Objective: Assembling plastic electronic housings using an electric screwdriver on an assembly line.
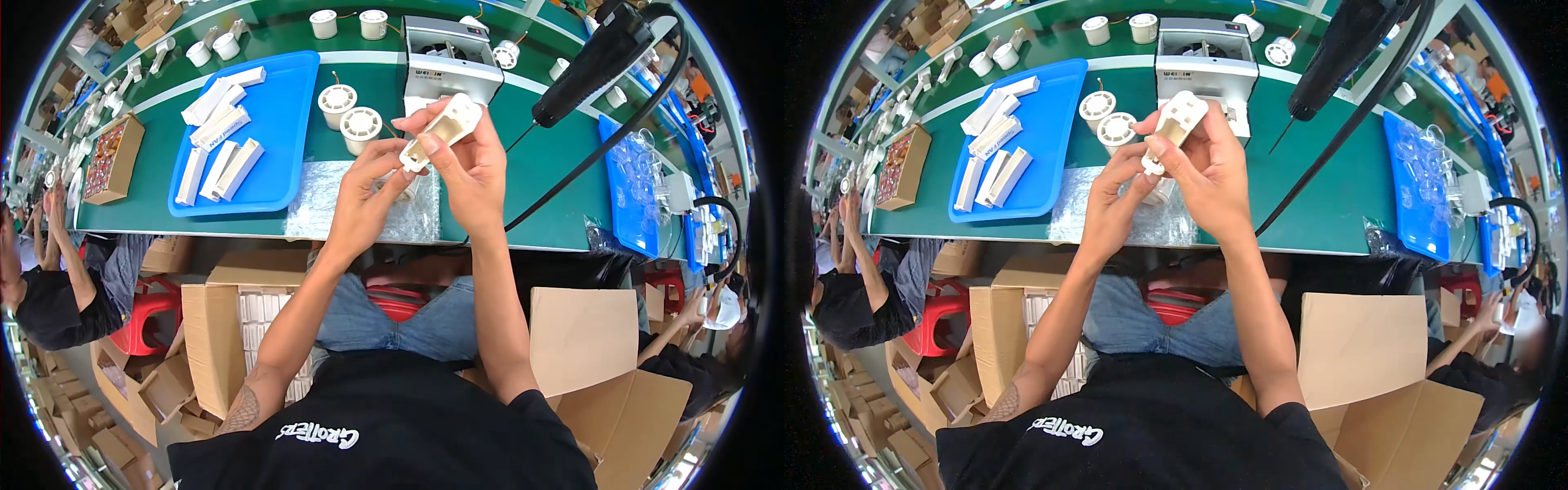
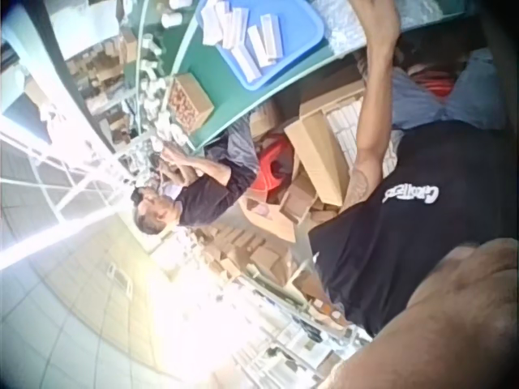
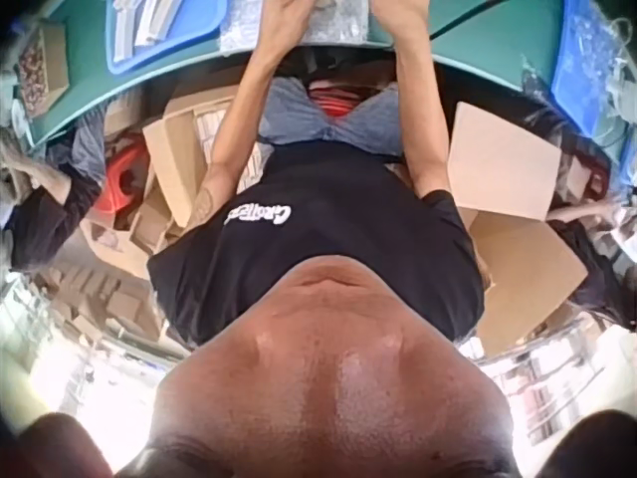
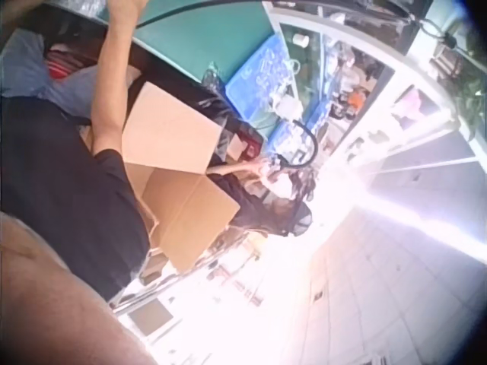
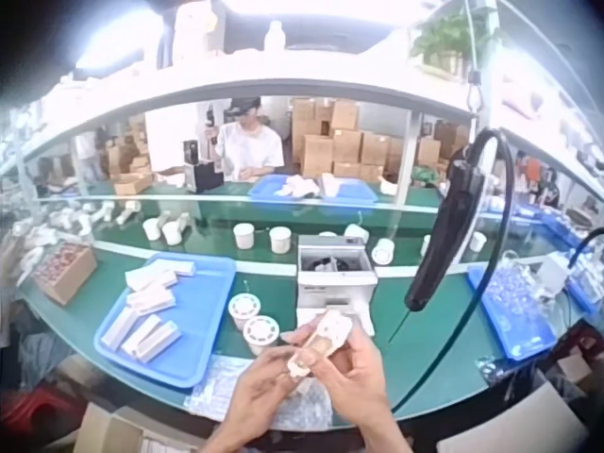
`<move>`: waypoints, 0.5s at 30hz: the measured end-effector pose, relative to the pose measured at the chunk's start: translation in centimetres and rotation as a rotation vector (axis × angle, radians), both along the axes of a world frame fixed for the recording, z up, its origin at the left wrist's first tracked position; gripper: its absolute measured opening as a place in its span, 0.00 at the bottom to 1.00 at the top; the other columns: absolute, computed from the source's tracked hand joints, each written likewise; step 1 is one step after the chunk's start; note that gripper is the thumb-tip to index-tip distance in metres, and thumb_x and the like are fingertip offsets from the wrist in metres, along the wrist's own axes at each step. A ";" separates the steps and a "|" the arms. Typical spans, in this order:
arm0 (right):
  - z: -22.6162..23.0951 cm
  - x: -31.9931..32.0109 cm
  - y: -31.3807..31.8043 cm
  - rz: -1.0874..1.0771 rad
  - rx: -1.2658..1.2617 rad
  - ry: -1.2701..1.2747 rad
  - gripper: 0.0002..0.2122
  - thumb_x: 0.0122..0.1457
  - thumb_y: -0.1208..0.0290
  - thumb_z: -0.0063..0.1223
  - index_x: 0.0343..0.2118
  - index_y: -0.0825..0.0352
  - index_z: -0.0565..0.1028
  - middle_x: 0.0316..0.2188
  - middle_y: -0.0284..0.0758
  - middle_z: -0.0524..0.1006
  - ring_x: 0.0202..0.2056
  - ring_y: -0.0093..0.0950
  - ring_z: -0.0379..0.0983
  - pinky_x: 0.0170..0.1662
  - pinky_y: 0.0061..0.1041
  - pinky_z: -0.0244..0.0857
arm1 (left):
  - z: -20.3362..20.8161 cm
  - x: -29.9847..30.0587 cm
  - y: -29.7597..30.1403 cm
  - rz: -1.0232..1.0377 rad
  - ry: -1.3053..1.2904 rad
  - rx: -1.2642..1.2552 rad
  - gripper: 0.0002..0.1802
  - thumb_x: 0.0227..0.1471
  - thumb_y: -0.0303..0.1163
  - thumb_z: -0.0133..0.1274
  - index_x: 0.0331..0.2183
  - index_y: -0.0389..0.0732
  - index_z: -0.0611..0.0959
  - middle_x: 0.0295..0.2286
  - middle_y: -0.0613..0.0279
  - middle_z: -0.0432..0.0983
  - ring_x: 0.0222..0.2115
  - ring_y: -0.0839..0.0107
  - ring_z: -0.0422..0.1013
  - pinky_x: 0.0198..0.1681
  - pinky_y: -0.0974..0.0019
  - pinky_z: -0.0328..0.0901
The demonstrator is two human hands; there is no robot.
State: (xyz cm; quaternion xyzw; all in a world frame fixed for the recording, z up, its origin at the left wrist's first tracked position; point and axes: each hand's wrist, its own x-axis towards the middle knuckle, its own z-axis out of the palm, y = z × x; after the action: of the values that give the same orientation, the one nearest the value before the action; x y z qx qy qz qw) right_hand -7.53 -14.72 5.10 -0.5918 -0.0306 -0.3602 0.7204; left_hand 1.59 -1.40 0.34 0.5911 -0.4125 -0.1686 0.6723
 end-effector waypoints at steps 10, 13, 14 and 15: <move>-2.0 -0.4 -0.7 -0.199 -0.352 0.250 0.20 0.60 0.83 0.67 0.55 0.70 0.77 0.50 0.35 0.80 0.49 0.25 0.81 0.51 0.27 0.77 | -1.0 1.7 0.8 0.015 -0.214 0.136 0.41 0.45 0.26 0.73 0.61 0.41 0.77 0.55 0.55 0.69 0.58 0.58 0.69 0.62 0.58 0.65; -2.5 -0.6 -1.1 -0.223 -0.421 0.249 0.21 0.59 0.85 0.66 0.56 0.71 0.76 0.50 0.35 0.80 0.51 0.25 0.80 0.54 0.26 0.76 | -1.0 1.9 0.7 -0.038 -0.171 0.128 0.45 0.43 0.22 0.74 0.63 0.42 0.75 0.58 0.58 0.65 0.61 0.62 0.66 0.65 0.59 0.64; -2.6 -0.6 -1.2 -0.214 -0.473 0.220 0.22 0.58 0.86 0.67 0.56 0.71 0.76 0.51 0.35 0.80 0.52 0.26 0.80 0.54 0.26 0.77 | -1.1 2.0 0.7 -0.037 -0.168 0.129 0.45 0.43 0.22 0.74 0.63 0.42 0.75 0.58 0.58 0.65 0.61 0.62 0.66 0.65 0.59 0.64; -2.5 -0.6 -1.2 -0.212 -0.472 0.222 0.22 0.58 0.86 0.67 0.56 0.71 0.76 0.51 0.35 0.80 0.52 0.26 0.80 0.54 0.26 0.77 | -1.2 2.0 0.8 -0.040 -0.166 0.129 0.45 0.43 0.22 0.74 0.63 0.41 0.75 0.58 0.58 0.65 0.61 0.62 0.67 0.65 0.59 0.64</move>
State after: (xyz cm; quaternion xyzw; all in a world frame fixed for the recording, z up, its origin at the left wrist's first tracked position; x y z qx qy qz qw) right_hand -8.15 -15.93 2.57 -0.7791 0.0274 -0.3493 0.5199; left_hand 3.63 -0.62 -0.86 0.6369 -0.4667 -0.1587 0.5928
